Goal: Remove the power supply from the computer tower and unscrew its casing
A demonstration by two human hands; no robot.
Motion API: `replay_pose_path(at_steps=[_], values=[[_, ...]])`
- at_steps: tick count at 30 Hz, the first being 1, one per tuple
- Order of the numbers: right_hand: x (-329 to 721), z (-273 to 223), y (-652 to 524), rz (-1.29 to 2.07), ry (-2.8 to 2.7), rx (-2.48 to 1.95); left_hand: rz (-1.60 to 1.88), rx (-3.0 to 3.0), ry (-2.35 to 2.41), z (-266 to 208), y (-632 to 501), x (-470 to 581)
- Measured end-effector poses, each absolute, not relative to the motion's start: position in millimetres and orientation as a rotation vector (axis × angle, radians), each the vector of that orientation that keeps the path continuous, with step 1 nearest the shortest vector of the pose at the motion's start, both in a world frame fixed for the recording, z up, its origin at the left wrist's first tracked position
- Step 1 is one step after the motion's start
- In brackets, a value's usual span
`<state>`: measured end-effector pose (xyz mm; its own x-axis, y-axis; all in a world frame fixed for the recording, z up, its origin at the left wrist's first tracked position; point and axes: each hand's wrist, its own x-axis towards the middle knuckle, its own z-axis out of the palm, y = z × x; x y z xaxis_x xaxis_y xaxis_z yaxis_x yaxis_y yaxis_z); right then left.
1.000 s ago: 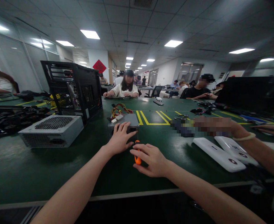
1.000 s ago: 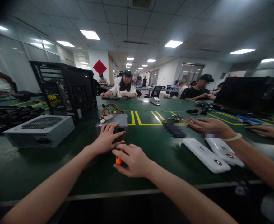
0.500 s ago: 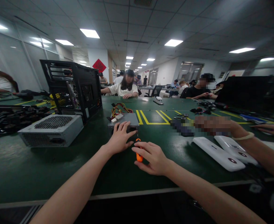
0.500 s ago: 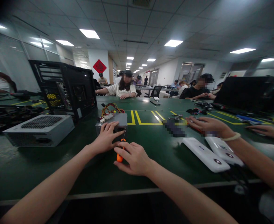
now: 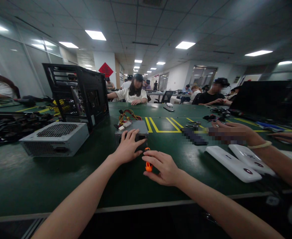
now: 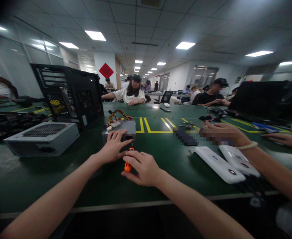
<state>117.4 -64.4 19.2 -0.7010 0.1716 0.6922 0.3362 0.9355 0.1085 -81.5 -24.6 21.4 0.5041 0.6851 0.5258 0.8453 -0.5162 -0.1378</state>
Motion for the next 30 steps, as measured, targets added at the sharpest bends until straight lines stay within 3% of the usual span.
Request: replay_pose_path(at_steps=[7,13,20,30], values=[[119.9,16.5,-62.5,-0.119,-2.280,-0.366,-0.570,-2.378,-1.266,21.8,-24.7,-82.2],[117.4,21.2,-65.3,-0.272,-2.332,-0.379,-0.582,-2.372,-1.259,21.0,-25.4,-82.3],[120.1,16.8,-62.6,-0.133,-2.249,-0.383,-0.579,-2.379,-1.276,22.3,-26.1,-82.1],[117.8,15.0,-61.0,-0.232,-2.253,-0.398,-0.582,-2.385,-1.279,22.0,-26.2,-82.0]])
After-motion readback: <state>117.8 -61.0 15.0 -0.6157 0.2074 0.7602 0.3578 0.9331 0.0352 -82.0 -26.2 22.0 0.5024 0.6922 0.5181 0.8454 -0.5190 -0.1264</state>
